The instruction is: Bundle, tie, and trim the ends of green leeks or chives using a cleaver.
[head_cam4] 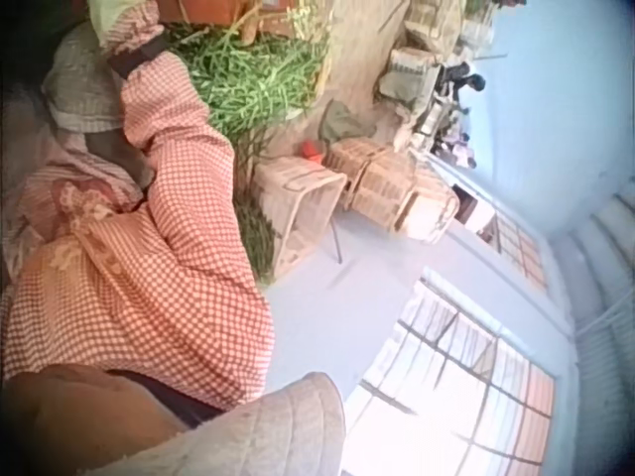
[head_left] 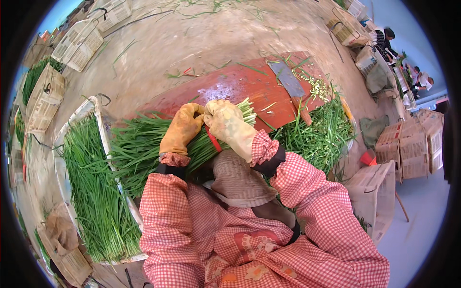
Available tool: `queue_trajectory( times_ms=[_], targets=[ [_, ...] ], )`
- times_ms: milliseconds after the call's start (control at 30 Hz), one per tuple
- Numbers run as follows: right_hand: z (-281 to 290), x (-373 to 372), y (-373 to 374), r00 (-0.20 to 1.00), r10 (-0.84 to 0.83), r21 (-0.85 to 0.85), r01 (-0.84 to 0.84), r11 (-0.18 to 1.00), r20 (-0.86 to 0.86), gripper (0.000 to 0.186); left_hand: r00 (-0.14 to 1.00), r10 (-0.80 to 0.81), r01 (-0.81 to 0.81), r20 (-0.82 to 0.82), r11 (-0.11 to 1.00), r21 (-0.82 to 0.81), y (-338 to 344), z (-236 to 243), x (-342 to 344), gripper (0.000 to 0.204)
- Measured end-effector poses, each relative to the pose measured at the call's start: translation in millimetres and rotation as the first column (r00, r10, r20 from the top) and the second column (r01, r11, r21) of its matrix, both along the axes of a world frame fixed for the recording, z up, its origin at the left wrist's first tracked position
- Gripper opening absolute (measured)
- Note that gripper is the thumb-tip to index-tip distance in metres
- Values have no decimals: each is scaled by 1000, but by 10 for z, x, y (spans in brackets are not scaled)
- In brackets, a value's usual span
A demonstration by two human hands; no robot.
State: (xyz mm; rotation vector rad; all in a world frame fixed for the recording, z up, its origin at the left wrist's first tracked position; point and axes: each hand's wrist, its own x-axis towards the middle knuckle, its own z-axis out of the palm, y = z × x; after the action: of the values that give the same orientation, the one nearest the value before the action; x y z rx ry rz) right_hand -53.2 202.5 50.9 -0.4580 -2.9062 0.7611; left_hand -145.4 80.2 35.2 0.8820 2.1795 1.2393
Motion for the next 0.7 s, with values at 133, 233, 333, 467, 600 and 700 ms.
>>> queue_trajectory(
  times_ms=[133, 233, 333, 467, 600, 700],
  targets=[
    [49, -145, -119, 999, -37, 91, 34, 995, 33, 24, 996, 34, -32, -86, 999, 21, -22, -237, -53, 21],
    [22, -161, -129, 998, -69, 27, 69, 997, 8, 22, 998, 50, -49, -40, 998, 35, -1, -237, -15, 22],
    [-31, -24, -189, 991, 42, 31, -39, 999, -123, 21, 998, 62, -62, -4, 998, 14, -75, -240, -64, 25],
    [-14, 101, -244, 995, 96, 204, -88, 975, -29, 14, 999, -13, 16, 49, 998, -54, -12, -43, -49, 23],
    [-107, 211, -209, 933, 357, 505, -287, 814, -46, 8, 958, -273, 260, -88, 956, -136, 191, -10, -237, 19],
    [-146, 186, -550, 855, 519, 676, -379, 632, -6, 11, 796, -517, 348, -315, 816, -461, 232, -201, -548, 23]
  ],
)
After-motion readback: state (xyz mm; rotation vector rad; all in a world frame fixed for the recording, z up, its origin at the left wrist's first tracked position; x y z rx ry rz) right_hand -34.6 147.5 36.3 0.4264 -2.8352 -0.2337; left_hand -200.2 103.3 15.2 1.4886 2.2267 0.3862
